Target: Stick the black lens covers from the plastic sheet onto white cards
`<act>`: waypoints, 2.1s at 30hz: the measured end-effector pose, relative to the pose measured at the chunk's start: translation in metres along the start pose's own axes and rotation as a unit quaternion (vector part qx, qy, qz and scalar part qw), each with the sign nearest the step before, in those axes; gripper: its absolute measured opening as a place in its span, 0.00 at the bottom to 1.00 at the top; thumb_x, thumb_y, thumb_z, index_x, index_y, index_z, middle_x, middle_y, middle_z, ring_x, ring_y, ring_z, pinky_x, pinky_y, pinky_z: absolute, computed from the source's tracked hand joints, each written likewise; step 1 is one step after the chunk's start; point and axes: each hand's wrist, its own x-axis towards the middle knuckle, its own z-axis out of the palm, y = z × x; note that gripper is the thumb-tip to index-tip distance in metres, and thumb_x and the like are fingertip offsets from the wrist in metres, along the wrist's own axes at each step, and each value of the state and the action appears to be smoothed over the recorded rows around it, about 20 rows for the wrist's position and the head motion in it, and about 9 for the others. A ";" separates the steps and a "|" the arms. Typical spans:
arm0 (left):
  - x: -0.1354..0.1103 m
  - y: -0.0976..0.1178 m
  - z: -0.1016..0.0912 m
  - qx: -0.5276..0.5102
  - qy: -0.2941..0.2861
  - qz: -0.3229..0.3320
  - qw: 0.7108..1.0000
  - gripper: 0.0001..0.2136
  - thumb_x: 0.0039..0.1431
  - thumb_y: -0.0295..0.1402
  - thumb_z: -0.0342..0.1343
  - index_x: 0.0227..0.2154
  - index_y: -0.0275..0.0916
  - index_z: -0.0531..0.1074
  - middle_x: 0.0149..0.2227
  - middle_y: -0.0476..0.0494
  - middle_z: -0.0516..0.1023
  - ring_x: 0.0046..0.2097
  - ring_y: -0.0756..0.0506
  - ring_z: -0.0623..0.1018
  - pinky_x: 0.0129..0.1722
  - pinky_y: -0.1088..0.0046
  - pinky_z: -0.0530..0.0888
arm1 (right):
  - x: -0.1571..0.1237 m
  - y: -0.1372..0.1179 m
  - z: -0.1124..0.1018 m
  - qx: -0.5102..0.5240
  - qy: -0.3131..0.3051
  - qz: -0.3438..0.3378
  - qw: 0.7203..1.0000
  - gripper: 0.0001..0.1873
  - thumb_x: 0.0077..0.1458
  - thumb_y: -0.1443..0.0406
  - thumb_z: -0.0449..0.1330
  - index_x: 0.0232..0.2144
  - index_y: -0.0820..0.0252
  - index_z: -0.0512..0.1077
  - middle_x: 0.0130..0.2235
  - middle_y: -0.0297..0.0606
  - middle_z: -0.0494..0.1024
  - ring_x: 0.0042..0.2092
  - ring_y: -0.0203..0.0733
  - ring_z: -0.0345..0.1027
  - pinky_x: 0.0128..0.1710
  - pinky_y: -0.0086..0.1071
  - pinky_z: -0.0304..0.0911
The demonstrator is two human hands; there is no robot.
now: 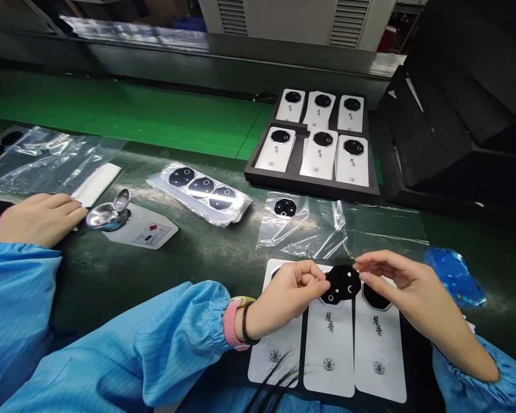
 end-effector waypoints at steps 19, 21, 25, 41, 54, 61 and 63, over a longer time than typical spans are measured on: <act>-0.020 -0.045 0.002 0.687 -0.059 0.489 0.534 0.15 0.59 0.20 0.42 0.37 0.26 0.75 0.37 0.36 0.77 0.35 0.43 0.74 0.31 0.69 0.71 | 0.015 0.017 0.025 -0.009 -0.075 0.008 0.997 0.08 0.50 0.62 0.55 0.25 0.53 0.75 0.27 0.32 0.79 0.27 0.38 0.71 0.27 0.31 0.68; -0.019 -0.044 0.001 0.692 -0.066 0.491 0.526 0.15 0.59 0.21 0.42 0.38 0.25 0.75 0.37 0.35 0.76 0.35 0.43 0.74 0.31 0.69 0.71 | 0.016 0.016 0.025 -0.009 -0.074 0.004 0.997 0.08 0.50 0.63 0.55 0.26 0.53 0.75 0.27 0.31 0.79 0.27 0.38 0.72 0.27 0.31 0.68; -0.020 -0.042 0.000 0.697 -0.074 0.484 0.524 0.15 0.59 0.21 0.42 0.38 0.25 0.74 0.38 0.34 0.76 0.35 0.43 0.73 0.31 0.69 0.71 | 0.018 0.017 0.026 -0.018 -0.076 -0.011 0.997 0.08 0.50 0.64 0.55 0.25 0.53 0.74 0.28 0.31 0.80 0.29 0.39 0.72 0.28 0.30 0.68; -0.021 -0.044 0.001 0.704 -0.052 0.495 0.506 0.13 0.58 0.22 0.45 0.37 0.27 0.75 0.38 0.36 0.76 0.35 0.44 0.74 0.32 0.70 0.71 | 0.017 0.024 0.029 -0.067 -0.050 -0.094 0.992 0.09 0.52 0.68 0.55 0.27 0.55 0.75 0.30 0.31 0.80 0.30 0.37 0.74 0.29 0.27 0.69; -0.023 -0.040 0.003 0.752 -0.025 0.476 0.455 0.15 0.57 0.21 0.44 0.42 0.24 0.73 0.40 0.35 0.77 0.37 0.44 0.76 0.33 0.70 0.72 | 0.015 0.024 0.032 -0.100 -0.017 -0.171 0.980 0.11 0.55 0.73 0.53 0.27 0.57 0.74 0.29 0.32 0.79 0.30 0.34 0.73 0.30 0.24 0.70; -0.023 -0.045 0.002 0.748 -0.035 0.467 0.470 0.13 0.56 0.23 0.48 0.41 0.25 0.74 0.42 0.34 0.76 0.39 0.42 0.76 0.44 0.64 0.73 | 0.014 0.025 0.034 -0.126 0.003 -0.192 0.973 0.12 0.57 0.71 0.52 0.27 0.59 0.74 0.28 0.35 0.76 0.28 0.33 0.70 0.27 0.23 0.69; -0.024 -0.046 0.002 0.749 -0.029 0.467 0.469 0.13 0.57 0.23 0.48 0.41 0.25 0.74 0.42 0.34 0.76 0.42 0.42 0.75 0.46 0.65 0.73 | 0.014 0.025 0.035 -0.132 0.005 -0.197 0.971 0.13 0.57 0.71 0.51 0.27 0.59 0.74 0.28 0.35 0.75 0.27 0.33 0.70 0.26 0.23 0.69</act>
